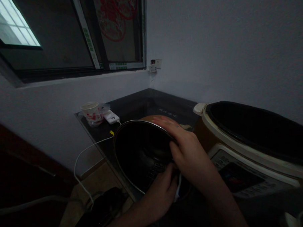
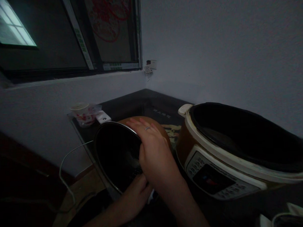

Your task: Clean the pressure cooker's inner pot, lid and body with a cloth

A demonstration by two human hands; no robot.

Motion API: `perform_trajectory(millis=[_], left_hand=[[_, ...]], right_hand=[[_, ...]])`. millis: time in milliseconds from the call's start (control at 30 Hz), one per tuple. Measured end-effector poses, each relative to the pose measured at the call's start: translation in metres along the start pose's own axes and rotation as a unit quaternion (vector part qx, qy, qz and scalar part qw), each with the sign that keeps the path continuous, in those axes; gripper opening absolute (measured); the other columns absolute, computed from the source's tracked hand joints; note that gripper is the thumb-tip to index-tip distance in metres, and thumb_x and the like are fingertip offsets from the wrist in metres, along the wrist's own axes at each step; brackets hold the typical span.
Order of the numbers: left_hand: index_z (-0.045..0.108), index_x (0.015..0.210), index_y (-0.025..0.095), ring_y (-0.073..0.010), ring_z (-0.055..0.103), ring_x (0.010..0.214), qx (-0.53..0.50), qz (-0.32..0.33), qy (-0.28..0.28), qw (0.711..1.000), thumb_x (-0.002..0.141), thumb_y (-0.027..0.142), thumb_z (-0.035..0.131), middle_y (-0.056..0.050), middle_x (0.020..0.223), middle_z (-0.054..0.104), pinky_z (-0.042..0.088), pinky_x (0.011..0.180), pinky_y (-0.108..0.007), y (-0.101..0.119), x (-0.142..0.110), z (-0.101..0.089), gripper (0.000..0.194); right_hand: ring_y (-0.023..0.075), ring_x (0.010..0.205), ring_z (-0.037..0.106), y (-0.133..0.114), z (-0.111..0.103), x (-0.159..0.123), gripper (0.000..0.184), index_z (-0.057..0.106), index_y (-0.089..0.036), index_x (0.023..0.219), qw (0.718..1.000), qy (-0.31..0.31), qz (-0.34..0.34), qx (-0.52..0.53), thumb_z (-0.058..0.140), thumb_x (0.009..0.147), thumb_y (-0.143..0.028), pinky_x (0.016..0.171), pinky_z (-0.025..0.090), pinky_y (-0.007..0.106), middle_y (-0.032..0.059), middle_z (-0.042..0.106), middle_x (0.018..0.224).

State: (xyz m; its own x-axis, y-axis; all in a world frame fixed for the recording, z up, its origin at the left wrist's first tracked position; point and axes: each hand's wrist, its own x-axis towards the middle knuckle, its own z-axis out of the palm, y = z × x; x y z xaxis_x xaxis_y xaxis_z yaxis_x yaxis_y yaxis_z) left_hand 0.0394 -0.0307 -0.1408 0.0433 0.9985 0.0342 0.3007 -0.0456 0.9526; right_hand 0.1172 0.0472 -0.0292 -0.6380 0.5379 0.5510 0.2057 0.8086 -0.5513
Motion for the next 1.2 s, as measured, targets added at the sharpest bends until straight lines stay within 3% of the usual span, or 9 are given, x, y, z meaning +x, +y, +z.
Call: perform_trajectory(millis=[267,533,633,800,900,1033,1200], left_hand=[[0.05,0.13,0.02,-0.0266,0.057,0.113,0.061,0.014,-0.087,0.994,0.086,0.018,0.042,-0.009,0.126,0.062,0.043,0.098,-0.039,0.009,-0.001,-0.014,0.044],[0.058,0.111,0.014,-0.0241,0.056,0.111,-0.108,-0.044,-0.009,0.993,0.09,0.028,0.041,-0.008,0.116,0.065,0.041,0.099,-0.039,-0.009,0.013,-0.006,0.03],[0.056,0.111,0.014,-0.0238,0.057,0.111,-0.07,-0.025,0.003,0.997,0.093,0.034,0.037,-0.009,0.116,0.065,0.04,0.1,-0.039,-0.007,0.011,-0.003,0.033],[0.044,0.131,0.012,-0.0238,0.054,0.12,0.084,-0.001,-0.066,0.994,0.094,0.032,0.03,-0.013,0.131,0.057,0.038,0.105,-0.04,0.001,0.007,-0.01,0.044],[0.035,0.141,0.011,-0.0239,0.043,0.132,0.181,0.017,-0.13,0.975,0.095,0.031,0.027,-0.015,0.146,0.043,0.033,0.11,-0.042,0.0,0.007,-0.023,0.051],[0.027,0.146,0.008,-0.023,0.029,0.14,0.319,0.047,-0.222,0.92,0.094,0.026,0.031,-0.016,0.153,0.029,0.027,0.114,-0.041,-0.01,0.007,-0.045,0.056],[0.032,0.144,0.004,-0.0254,0.03,0.14,0.492,0.067,-0.209,0.842,0.093,0.027,0.035,-0.019,0.151,0.031,0.025,0.115,-0.041,-0.028,0.008,-0.07,0.056]], right_hand=[[0.02,0.129,0.048,-0.002,0.0,-0.001,0.065,0.059,-0.023,0.124,0.999,0.023,0.018,-0.016,0.036,0.069,0.003,0.112,0.035,0.044,0.0013,0.059,0.132],[0.0201,0.13,0.046,-0.001,0.0,0.001,0.063,0.059,-0.016,0.125,1.0,0.012,0.014,-0.019,0.035,0.069,0.003,0.113,0.034,0.041,0.0052,0.058,0.133],[0.0204,0.129,0.047,-0.002,0.001,0.001,0.063,0.059,-0.017,0.124,0.999,0.02,0.018,-0.026,0.035,0.069,0.002,0.113,0.034,0.041,0.0048,0.059,0.132],[0.0195,0.123,0.054,0.0,-0.004,0.0,0.064,0.058,-0.016,0.124,0.998,0.035,0.039,-0.04,0.033,0.068,0.003,0.109,0.039,0.039,0.0051,0.063,0.126],[0.02,0.119,0.057,0.004,-0.006,0.0,0.064,0.06,-0.016,0.122,0.997,0.05,0.033,-0.051,0.033,0.067,0.004,0.106,0.041,0.039,0.0059,0.065,0.123],[0.0201,0.118,0.057,0.006,-0.006,0.001,0.064,0.059,-0.018,0.123,0.995,0.06,0.027,-0.07,0.034,0.068,0.004,0.104,0.043,0.038,0.0053,0.065,0.123],[0.0222,0.119,0.057,0.003,-0.003,-0.002,0.066,0.056,-0.017,0.128,0.994,0.035,0.051,-0.09,0.035,0.069,0.003,0.101,0.046,0.039,0.0071,0.063,0.126]])
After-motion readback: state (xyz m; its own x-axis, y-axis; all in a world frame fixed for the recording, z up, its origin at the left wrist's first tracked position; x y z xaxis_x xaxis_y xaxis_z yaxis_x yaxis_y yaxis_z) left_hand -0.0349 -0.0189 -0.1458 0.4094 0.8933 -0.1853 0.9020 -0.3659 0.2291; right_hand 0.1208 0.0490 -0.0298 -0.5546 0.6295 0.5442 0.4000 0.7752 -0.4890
